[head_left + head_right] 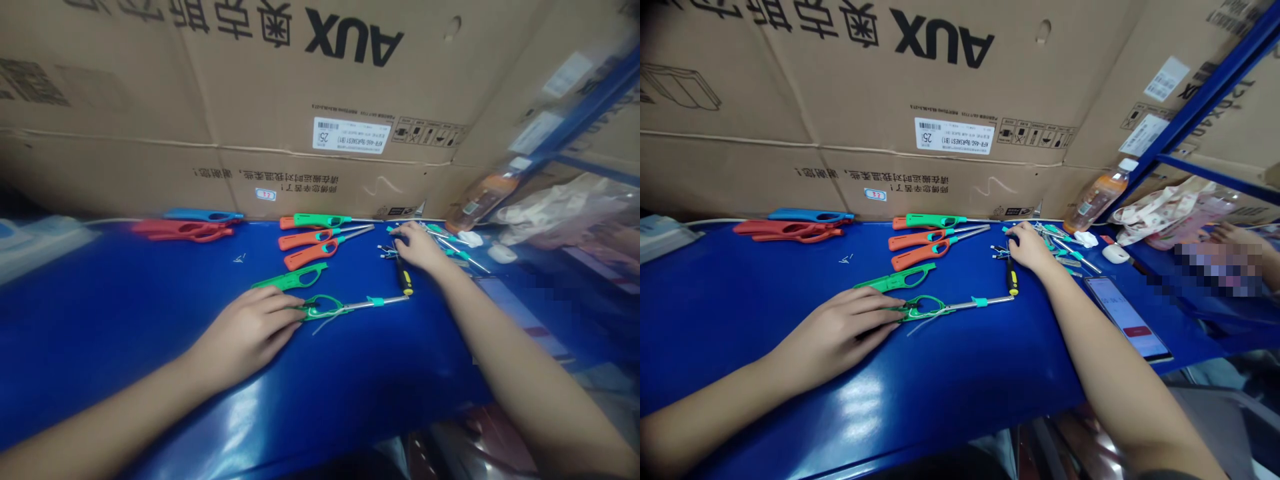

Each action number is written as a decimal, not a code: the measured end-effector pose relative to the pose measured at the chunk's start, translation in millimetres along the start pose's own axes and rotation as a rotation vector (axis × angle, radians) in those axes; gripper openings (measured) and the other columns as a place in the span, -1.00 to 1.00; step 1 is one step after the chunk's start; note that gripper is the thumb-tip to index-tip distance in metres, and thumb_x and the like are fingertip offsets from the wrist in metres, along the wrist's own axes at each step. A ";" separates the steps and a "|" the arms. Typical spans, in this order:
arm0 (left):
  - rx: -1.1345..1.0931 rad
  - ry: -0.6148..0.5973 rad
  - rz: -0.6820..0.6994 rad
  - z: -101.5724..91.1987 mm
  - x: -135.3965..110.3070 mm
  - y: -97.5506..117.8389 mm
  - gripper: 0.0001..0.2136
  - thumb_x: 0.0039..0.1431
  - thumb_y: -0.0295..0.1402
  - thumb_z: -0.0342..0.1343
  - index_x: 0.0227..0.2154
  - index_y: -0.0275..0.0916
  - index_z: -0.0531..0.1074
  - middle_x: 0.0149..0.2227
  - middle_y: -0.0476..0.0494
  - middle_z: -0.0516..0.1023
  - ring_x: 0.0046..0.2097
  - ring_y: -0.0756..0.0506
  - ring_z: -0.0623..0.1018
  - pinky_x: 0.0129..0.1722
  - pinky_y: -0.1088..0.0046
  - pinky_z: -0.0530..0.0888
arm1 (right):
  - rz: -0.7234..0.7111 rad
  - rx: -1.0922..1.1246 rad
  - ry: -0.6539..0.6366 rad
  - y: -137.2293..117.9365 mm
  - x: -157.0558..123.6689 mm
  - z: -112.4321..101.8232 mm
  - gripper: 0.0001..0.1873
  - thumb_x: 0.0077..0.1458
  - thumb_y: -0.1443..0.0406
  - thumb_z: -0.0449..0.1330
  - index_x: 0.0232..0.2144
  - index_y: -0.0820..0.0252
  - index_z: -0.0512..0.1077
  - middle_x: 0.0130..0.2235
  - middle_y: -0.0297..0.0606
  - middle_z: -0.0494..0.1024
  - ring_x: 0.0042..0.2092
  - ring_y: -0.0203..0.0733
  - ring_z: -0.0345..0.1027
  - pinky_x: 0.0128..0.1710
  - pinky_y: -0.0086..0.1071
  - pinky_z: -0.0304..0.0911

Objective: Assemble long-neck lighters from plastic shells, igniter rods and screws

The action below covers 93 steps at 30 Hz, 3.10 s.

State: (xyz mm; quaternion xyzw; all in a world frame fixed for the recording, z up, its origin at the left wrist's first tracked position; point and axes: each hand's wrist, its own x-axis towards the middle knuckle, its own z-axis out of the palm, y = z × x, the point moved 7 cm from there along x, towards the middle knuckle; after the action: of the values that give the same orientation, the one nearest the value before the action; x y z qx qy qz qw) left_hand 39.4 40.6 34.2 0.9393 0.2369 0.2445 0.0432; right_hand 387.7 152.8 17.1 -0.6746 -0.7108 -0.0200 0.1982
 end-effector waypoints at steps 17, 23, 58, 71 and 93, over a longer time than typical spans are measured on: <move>-0.039 -0.002 0.008 2.7 1.4 -2.7 -0.82 0.35 -0.41 0.08 -0.12 -0.16 0.58 -0.04 -0.12 0.65 -0.05 -0.17 0.61 -0.06 0.21 0.53 | 0.109 0.192 0.132 1.2 1.6 -14.5 -0.78 -0.06 0.43 0.18 -0.28 0.20 0.49 -0.30 -0.12 0.51 -0.13 0.07 0.41 0.03 -0.05 0.27; -0.072 -0.003 -0.012 4.3 0.3 -3.1 -0.83 0.34 -0.42 0.10 -0.12 -0.16 0.57 -0.04 -0.12 0.64 -0.06 -0.17 0.60 -0.04 0.19 0.53 | 0.052 0.442 0.029 -47.0 -7.9 -14.0 -0.84 0.09 0.20 0.22 -0.31 0.17 0.49 -0.30 -0.18 0.58 -0.21 -0.08 0.47 -0.12 -0.16 0.38; -0.168 -0.152 -0.154 16.7 1.9 -5.0 -0.69 0.39 -0.41 -0.02 0.12 -0.17 0.43 0.04 -0.23 0.51 0.07 -0.22 0.48 0.09 0.12 0.42 | -0.569 0.344 -0.521 -171.8 -82.5 -7.1 -0.90 0.35 0.28 0.10 -0.23 0.14 0.40 -0.22 -0.27 0.49 -0.21 -0.22 0.34 -0.22 -0.36 0.20; -0.296 -0.142 -0.198 18.2 0.4 -4.8 -0.72 0.38 -0.43 -0.01 0.08 -0.25 0.43 -0.01 -0.25 0.47 0.05 -0.19 0.45 0.10 0.16 0.45 | -0.690 0.366 -0.447 -188.1 -97.0 6.4 -0.88 0.32 0.34 0.09 -0.29 0.17 0.40 -0.31 -0.32 0.44 -0.31 -0.29 0.28 -0.33 -0.41 0.13; -0.416 -0.151 -0.273 21.5 0.4 -2.7 -0.69 0.34 -0.46 0.04 0.11 -0.21 0.44 -0.09 -0.18 0.44 -0.01 -0.15 0.48 0.07 0.22 0.48 | -0.916 0.103 -0.358 -200.0 -110.3 0.0 -0.73 0.38 0.34 -0.03 -0.33 0.20 0.41 -0.34 -0.30 0.41 -0.41 -0.29 0.16 -0.43 -0.36 0.01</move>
State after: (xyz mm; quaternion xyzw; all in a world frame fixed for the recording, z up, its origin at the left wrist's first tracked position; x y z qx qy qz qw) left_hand 48.8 43.9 15.0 0.8851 0.3022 0.2089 0.2858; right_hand 195.6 30.1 30.9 -0.2752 -0.9572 0.0465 0.0770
